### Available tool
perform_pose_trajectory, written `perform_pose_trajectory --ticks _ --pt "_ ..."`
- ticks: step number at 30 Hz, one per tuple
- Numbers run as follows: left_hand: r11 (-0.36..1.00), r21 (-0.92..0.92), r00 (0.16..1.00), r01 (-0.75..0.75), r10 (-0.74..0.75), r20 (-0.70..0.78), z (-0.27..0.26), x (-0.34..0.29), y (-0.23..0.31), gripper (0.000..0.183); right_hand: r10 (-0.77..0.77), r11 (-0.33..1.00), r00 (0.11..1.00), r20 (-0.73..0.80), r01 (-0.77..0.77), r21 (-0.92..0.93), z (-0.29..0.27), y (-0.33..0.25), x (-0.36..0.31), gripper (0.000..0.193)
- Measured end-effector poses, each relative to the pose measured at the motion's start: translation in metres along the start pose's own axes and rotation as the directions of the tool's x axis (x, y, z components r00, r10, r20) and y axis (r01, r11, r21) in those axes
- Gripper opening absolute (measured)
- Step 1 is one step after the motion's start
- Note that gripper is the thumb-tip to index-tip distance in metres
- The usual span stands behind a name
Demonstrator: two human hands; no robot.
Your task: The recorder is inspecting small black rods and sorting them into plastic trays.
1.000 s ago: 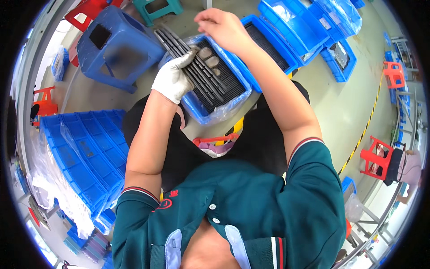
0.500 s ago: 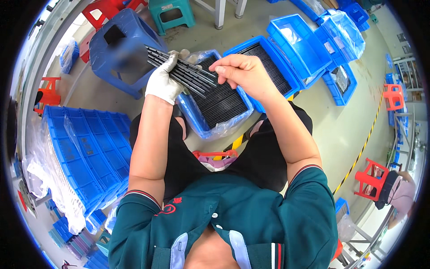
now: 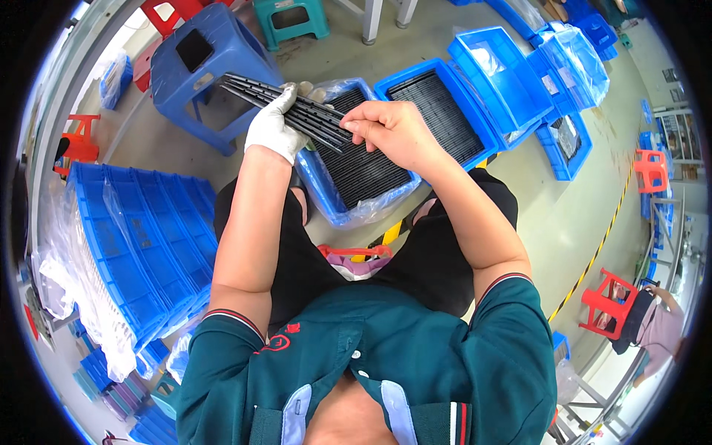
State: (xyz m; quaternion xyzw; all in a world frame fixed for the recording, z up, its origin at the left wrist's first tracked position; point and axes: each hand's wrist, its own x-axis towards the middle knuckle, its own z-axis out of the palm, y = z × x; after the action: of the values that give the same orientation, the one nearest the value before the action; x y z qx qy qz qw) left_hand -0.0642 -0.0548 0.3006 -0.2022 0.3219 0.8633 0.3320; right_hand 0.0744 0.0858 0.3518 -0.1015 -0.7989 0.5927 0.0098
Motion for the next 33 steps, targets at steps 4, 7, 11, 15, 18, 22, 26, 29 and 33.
perform_pose_trajectory --ticks 4,7,11,15,18,22,26,29,33 --pt "0.999 0.030 0.999 -0.029 0.029 0.023 -0.004 0.000 0.000 0.009 -0.023 0.997 1.000 -0.018 0.022 -0.074 0.005 0.003 0.000 0.014" --pt "0.997 0.036 0.997 -0.070 0.069 0.026 -0.005 -0.001 -0.001 0.017 -0.284 0.909 0.959 -0.006 0.267 -0.321 0.010 0.006 0.001 0.012" --pt "0.996 0.053 0.997 -0.075 0.075 0.014 -0.005 -0.003 -0.002 0.019 -0.591 0.559 0.804 0.063 0.465 -0.687 0.010 0.006 0.002 0.010" --pt "0.998 0.043 0.999 -0.048 0.047 0.026 -0.004 -0.004 -0.004 0.021 -0.583 0.516 0.811 0.048 0.415 -0.750 0.011 0.006 0.001 0.008" --pt "0.995 0.063 0.997 -0.080 0.081 -0.017 -0.002 -0.003 -0.007 0.021 -0.520 0.534 0.851 0.064 0.383 -0.754 0.014 0.006 0.000 0.007" --pt "0.996 0.054 0.996 -0.075 0.077 -0.039 -0.002 -0.002 -0.008 0.018 -0.496 0.644 0.867 0.048 0.404 -0.649 0.013 0.006 0.001 0.008" --pt "0.996 0.051 0.997 -0.075 0.076 -0.029 -0.002 -0.003 -0.005 0.016 -0.156 0.962 0.988 -0.007 0.150 -0.227 0.007 0.006 0.000 0.011" --pt "0.998 0.048 0.999 -0.036 0.037 -0.017 0.000 -0.006 -0.004 0.014 -0.436 0.697 0.899 0.037 0.363 -0.618 0.006 0.007 0.000 0.008" --pt "0.998 0.051 0.999 0.048 -0.048 -0.006 0.000 -0.009 -0.005 0.015 -0.556 0.451 0.815 0.166 0.463 -0.763 0.007 0.008 0.001 0.006"
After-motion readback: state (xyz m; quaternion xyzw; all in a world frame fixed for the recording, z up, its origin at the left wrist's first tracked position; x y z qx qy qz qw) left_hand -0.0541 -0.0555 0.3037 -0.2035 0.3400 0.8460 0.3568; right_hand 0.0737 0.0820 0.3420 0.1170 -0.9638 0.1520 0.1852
